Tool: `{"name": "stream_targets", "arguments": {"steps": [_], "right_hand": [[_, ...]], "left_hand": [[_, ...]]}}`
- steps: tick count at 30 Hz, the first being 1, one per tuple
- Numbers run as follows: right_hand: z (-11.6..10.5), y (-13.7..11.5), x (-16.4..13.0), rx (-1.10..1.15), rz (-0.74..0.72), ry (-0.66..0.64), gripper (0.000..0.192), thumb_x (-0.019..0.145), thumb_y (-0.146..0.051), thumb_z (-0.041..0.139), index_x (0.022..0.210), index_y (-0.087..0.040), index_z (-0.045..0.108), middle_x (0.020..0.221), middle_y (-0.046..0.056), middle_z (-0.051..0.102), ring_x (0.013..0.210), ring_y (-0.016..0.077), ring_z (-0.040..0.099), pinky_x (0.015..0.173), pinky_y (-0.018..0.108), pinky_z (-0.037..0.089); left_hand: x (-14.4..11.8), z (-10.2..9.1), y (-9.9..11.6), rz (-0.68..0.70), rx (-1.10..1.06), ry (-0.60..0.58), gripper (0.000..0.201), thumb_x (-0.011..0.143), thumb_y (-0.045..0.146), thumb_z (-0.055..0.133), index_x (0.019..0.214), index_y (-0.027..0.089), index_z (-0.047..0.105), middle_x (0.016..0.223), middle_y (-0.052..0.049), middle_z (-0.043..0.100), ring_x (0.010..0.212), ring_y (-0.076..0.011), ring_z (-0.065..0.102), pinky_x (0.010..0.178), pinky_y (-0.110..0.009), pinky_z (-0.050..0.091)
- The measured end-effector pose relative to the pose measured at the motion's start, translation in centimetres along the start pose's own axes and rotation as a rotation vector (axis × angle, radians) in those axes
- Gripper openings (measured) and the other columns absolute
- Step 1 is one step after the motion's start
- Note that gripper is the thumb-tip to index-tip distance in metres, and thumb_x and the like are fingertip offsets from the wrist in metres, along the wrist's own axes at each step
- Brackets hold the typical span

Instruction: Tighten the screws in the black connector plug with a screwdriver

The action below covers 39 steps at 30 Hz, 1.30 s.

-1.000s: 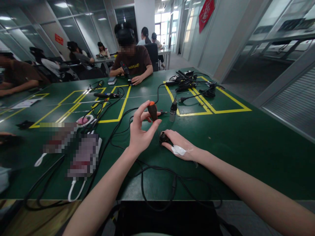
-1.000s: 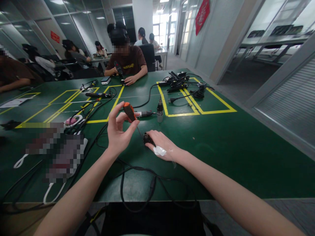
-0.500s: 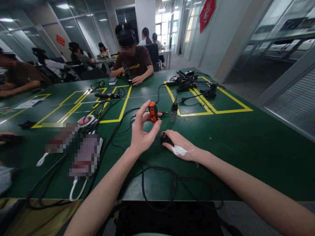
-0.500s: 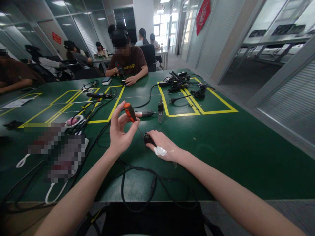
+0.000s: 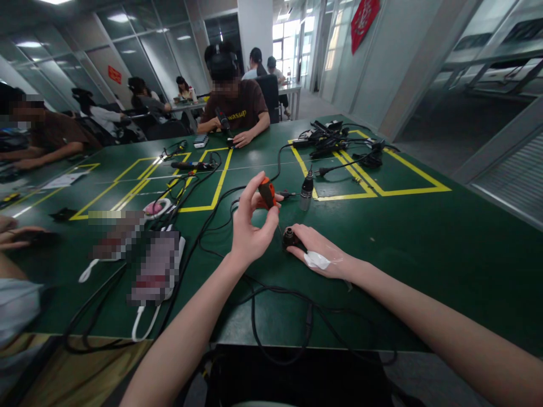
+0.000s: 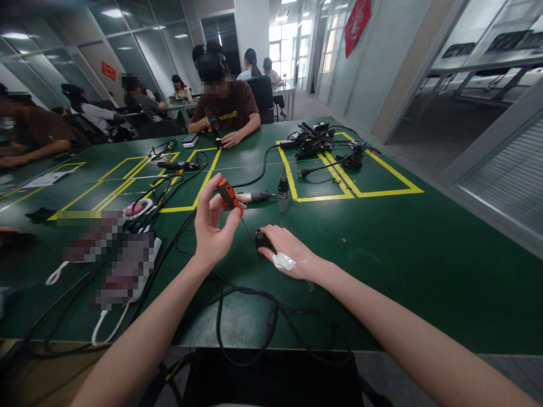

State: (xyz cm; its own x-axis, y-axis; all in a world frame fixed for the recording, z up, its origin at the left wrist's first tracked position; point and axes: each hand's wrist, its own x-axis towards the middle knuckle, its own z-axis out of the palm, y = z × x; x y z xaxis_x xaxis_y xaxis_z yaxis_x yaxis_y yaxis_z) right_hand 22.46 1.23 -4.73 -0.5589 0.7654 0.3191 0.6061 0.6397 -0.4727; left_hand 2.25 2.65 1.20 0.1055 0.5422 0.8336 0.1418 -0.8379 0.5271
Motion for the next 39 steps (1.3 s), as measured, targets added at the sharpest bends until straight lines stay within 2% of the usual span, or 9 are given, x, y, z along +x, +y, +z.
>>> {"name": "stream_targets", "arguments": {"steps": [3, 6, 12, 16, 20, 23, 33, 36, 39], "right_hand": [[0.0, -0.01, 0.01, -0.004, 0.006, -0.002, 0.027, 0.102, -0.026, 0.064, 0.128, -0.02, 0.059, 0.118, 0.014, 0.072, 0.105, 0.032, 0.07, 0.094, 0.049, 0.058], [-0.04, -0.09, 0.03, -0.014, 0.012, -0.006, 0.027, 0.102, -0.026, 0.065, 0.127, -0.019, 0.059, 0.119, 0.015, 0.072, 0.106, 0.0324, 0.071, 0.094, 0.049, 0.058], [-0.11, -0.22, 0.06, -0.013, 0.019, -0.005, 0.026, 0.101, -0.025, 0.066, 0.126, -0.02, 0.06, 0.118, 0.014, 0.072, 0.107, 0.0322, 0.071, 0.094, 0.048, 0.058], [-0.31, -0.51, 0.13, -0.016, 0.022, -0.016, 0.024, 0.101, -0.024, 0.064, 0.124, -0.02, 0.06, 0.118, 0.015, 0.072, 0.106, 0.0329, 0.07, 0.094, 0.05, 0.058], [-0.49, -0.67, 0.17, -0.003, 0.026, -0.027, 0.022, 0.101, -0.024, 0.063, 0.123, -0.02, 0.059, 0.117, 0.015, 0.072, 0.105, 0.0324, 0.07, 0.093, 0.049, 0.058], [-0.42, -0.59, 0.14, -0.003, 0.031, -0.026, 0.024, 0.101, -0.023, 0.065, 0.124, -0.02, 0.059, 0.118, 0.014, 0.072, 0.106, 0.0319, 0.07, 0.094, 0.048, 0.058], [-0.29, -0.43, 0.09, -0.008, 0.031, -0.022, 0.025, 0.101, -0.024, 0.064, 0.125, -0.019, 0.06, 0.119, 0.015, 0.072, 0.107, 0.033, 0.07, 0.095, 0.051, 0.058], [-0.33, -0.48, 0.08, -0.003, 0.035, -0.021, 0.025, 0.101, -0.024, 0.064, 0.126, -0.02, 0.06, 0.119, 0.015, 0.072, 0.106, 0.0327, 0.071, 0.095, 0.05, 0.058], [-0.27, -0.48, 0.11, -0.003, 0.033, -0.012, 0.027, 0.101, -0.025, 0.065, 0.127, -0.02, 0.06, 0.119, 0.015, 0.072, 0.106, 0.0326, 0.071, 0.095, 0.05, 0.058]], "left_hand": [[0.13, 0.08, -0.19, 0.028, 0.068, 0.056, 0.062, 0.099, 0.033, 0.074, 0.155, 0.033, 0.048, 0.124, -0.006, 0.072, 0.097, -0.0166, 0.072, 0.082, -0.028, 0.059], [0.28, 0.11, -0.23, 0.039, 0.117, 0.081, 0.062, 0.097, 0.033, 0.078, 0.153, 0.034, 0.051, 0.12, -0.004, 0.069, 0.088, -0.0137, 0.065, 0.077, -0.026, 0.058], [0.26, 0.06, 0.14, 0.01, 0.056, 0.037, 0.069, 0.101, 0.025, 0.069, 0.163, 0.033, 0.037, 0.111, -0.003, 0.073, 0.093, -0.0149, 0.07, 0.084, -0.028, 0.061], [0.19, 0.1, 0.15, 0.003, 0.038, 0.009, 0.059, 0.104, 0.024, 0.063, 0.159, 0.031, 0.042, 0.115, -0.005, 0.075, 0.099, -0.0165, 0.074, 0.086, -0.029, 0.062], [0.22, 0.11, -0.08, 0.035, 0.061, 0.052, 0.063, 0.097, 0.028, 0.075, 0.155, 0.031, 0.05, 0.125, -0.006, 0.072, 0.098, -0.0149, 0.069, 0.079, -0.024, 0.061], [0.25, 0.13, -0.16, 0.036, 0.085, 0.072, 0.065, 0.094, 0.029, 0.08, 0.153, 0.031, 0.052, 0.122, -0.004, 0.072, 0.091, -0.0125, 0.066, 0.078, -0.022, 0.06], [0.12, 0.07, 0.47, -0.006, 0.003, 0.005, 0.059, 0.104, 0.027, 0.065, 0.158, 0.028, 0.044, 0.109, -0.006, 0.079, 0.096, -0.0186, 0.078, 0.087, -0.034, 0.064], [0.22, 0.06, 0.35, 0.026, 0.026, 0.006, 0.063, 0.101, 0.028, 0.071, 0.158, 0.03, 0.044, 0.108, -0.004, 0.078, 0.096, -0.0174, 0.076, 0.082, -0.03, 0.063], [0.34, 0.04, 0.02, 0.056, 0.072, 0.043, 0.066, 0.096, 0.031, 0.078, 0.154, 0.032, 0.049, 0.119, -0.004, 0.076, 0.094, -0.0145, 0.072, 0.076, -0.024, 0.059]]}}
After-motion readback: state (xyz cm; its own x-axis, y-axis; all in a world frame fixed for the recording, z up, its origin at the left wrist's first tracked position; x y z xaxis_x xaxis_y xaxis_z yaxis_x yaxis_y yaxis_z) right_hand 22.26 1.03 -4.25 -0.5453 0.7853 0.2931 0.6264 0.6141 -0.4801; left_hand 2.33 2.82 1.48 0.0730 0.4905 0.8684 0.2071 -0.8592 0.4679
